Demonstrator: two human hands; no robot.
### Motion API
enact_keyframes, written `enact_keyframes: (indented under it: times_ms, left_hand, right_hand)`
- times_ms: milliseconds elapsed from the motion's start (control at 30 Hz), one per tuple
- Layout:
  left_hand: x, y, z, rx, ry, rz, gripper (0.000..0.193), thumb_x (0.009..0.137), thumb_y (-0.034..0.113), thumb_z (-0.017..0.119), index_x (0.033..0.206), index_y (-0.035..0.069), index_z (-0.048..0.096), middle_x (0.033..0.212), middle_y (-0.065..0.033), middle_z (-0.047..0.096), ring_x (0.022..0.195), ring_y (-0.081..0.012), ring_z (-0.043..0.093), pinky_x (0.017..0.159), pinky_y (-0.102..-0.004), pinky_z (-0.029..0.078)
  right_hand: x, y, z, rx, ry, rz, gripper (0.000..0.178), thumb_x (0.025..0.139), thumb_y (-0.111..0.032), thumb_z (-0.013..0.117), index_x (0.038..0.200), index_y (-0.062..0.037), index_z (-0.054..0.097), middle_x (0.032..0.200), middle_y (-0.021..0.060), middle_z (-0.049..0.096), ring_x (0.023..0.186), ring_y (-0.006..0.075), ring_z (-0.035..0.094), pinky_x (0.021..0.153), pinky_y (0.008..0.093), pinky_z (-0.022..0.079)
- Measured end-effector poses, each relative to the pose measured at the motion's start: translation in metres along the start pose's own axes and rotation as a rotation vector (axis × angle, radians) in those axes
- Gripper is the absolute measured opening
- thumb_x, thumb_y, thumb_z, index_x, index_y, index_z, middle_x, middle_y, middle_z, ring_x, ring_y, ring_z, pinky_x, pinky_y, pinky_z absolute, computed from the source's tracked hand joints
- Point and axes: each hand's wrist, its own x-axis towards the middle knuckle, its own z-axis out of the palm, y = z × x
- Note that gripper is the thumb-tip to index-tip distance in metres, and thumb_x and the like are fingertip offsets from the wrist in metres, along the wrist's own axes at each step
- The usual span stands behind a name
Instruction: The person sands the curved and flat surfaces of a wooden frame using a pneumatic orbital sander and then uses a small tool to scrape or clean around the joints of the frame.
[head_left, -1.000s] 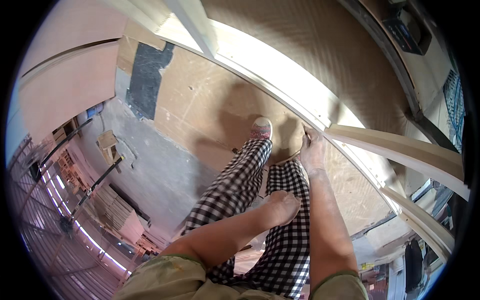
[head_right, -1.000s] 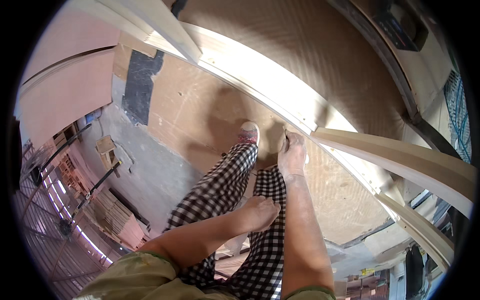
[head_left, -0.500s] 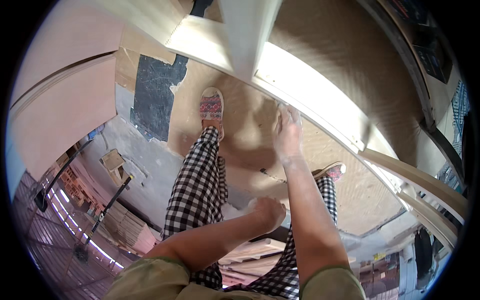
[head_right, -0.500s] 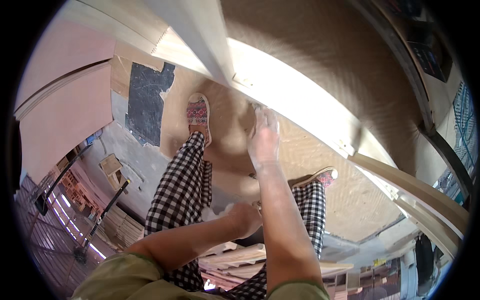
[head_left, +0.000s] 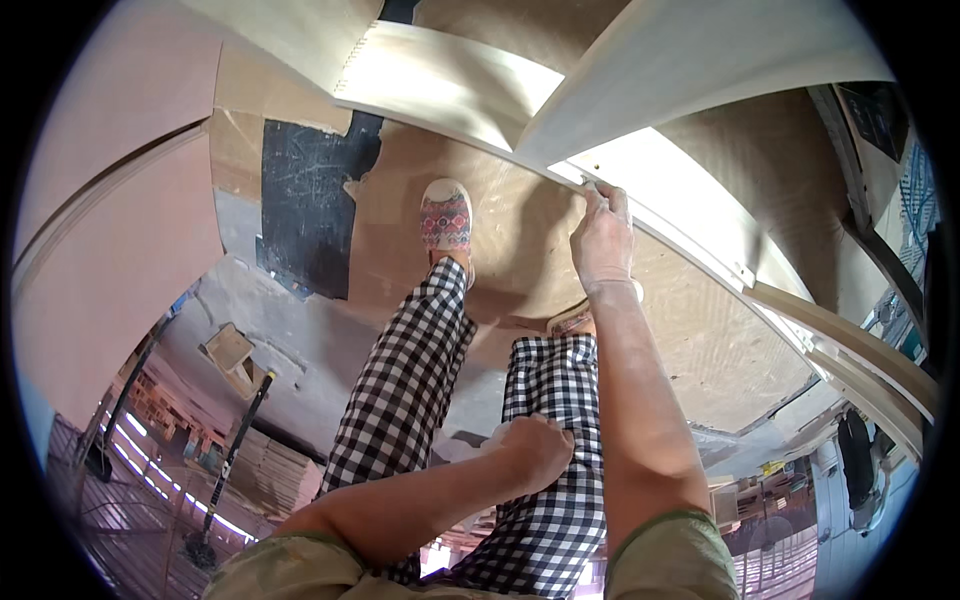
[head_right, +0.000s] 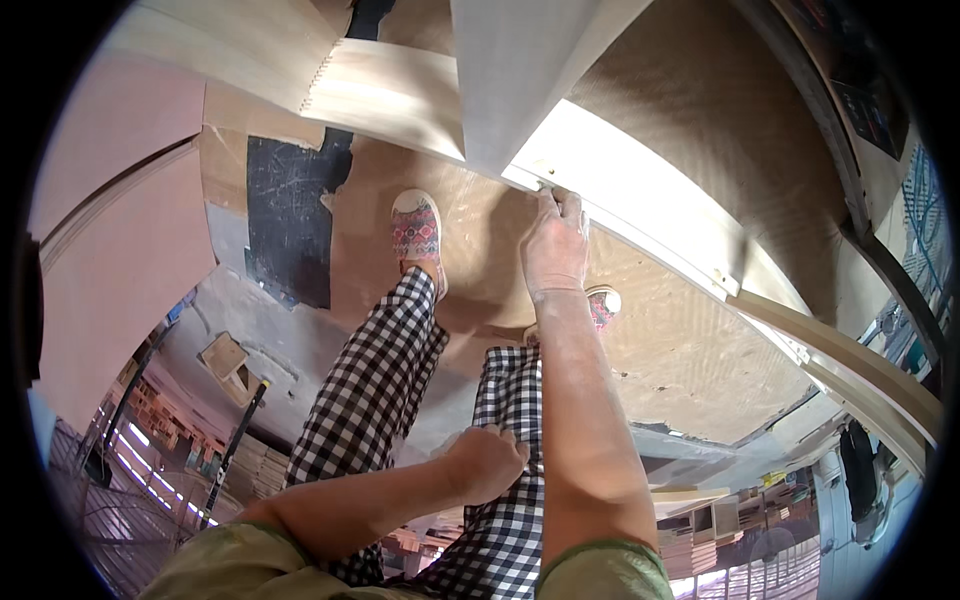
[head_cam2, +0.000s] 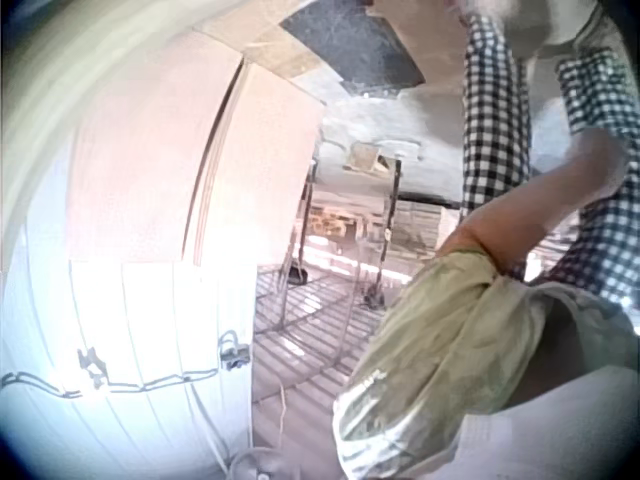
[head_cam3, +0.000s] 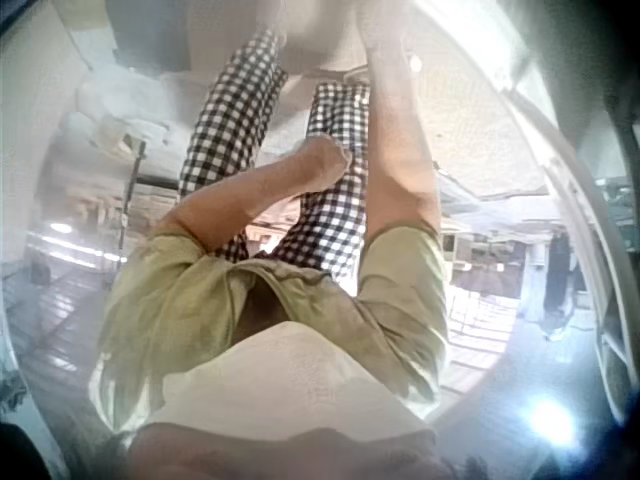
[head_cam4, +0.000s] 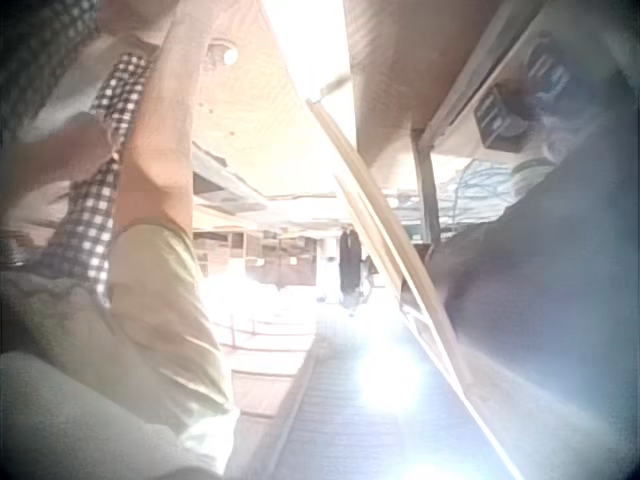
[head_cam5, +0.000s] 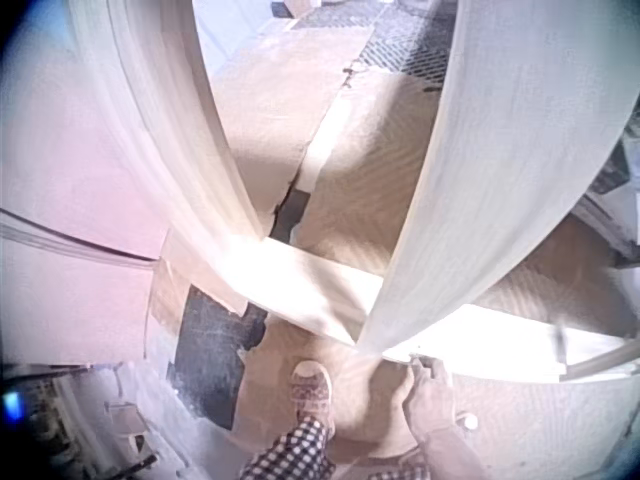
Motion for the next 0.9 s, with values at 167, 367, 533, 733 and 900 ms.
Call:
enact_keyframes:
  times_ms: [167, 367, 533, 733, 900]
  left_hand:
    - [0.007, 0.003, 0.003, -0.019, 0.018, 0.046, 0.027, 0.081, 0.013, 0.053, 0.102, -0.003, 0.058, 0.091, -0.0175, 0.063, 0.081, -0.0287, 0.062, 0.066, -0.0369, 0.053]
    - [0.006, 0.008, -0.007, 0.017, 0.034, 0.075, 0.022, 0.084, 0.014, 0.053, 0.098, 0.0, 0.062, 0.09, -0.013, 0.064, 0.082, -0.0229, 0.063, 0.064, -0.0322, 0.053]
    - [0.007, 0.011, -0.004, -0.019, 0.091, 0.08, 0.02, 0.083, 0.016, 0.053, 0.094, 0.001, 0.062, 0.088, -0.0112, 0.065, 0.081, -0.0224, 0.063, 0.064, -0.0315, 0.053]
    - [0.01, 0.012, 0.003, -0.058, 0.123, 0.074, 0.024, 0.08, 0.015, 0.056, 0.098, 0.0, 0.06, 0.088, -0.0142, 0.063, 0.08, -0.0254, 0.063, 0.063, -0.034, 0.053]
    - [0.008, 0.009, -0.001, -0.025, 0.132, 0.089, 0.022, 0.083, 0.016, 0.053, 0.097, 0.0, 0.06, 0.087, -0.0143, 0.063, 0.079, -0.0249, 0.063, 0.063, -0.0326, 0.053]
  right_hand:
    - [-0.002, 0.006, 0.004, -0.038, 0.068, -0.038, 0.029, 0.085, 0.0, 0.049, 0.111, -0.0009, 0.061, 0.11, 0.0164, 0.056, 0.097, 0.0317, 0.057, 0.084, 0.0382, 0.049]
    - [-0.001, 0.002, 0.0, 0.054, 0.03, 0.044, 0.029, 0.086, -0.002, 0.049, 0.113, -0.0016, 0.06, 0.112, 0.0165, 0.056, 0.1, 0.0317, 0.057, 0.086, 0.0372, 0.048]
    - [-0.004, 0.004, 0.001, -0.067, 0.04, -0.009, 0.029, 0.086, -0.001, 0.048, 0.112, -0.0014, 0.061, 0.113, 0.0168, 0.055, 0.101, 0.0313, 0.056, 0.088, 0.0377, 0.048]
    - [-0.012, 0.017, -0.009, 0.056, -0.011, -0.037, 0.03, 0.086, 0.002, 0.049, 0.113, -0.0005, 0.059, 0.112, 0.0178, 0.055, 0.097, 0.0327, 0.058, 0.085, 0.037, 0.049]
    - [-0.017, 0.025, -0.001, 0.061, 0.051, 0.061, 0.036, 0.082, 0.002, 0.05, 0.117, -0.0012, 0.058, 0.118, 0.0173, 0.052, 0.109, 0.0325, 0.051, 0.093, 0.0391, 0.044]
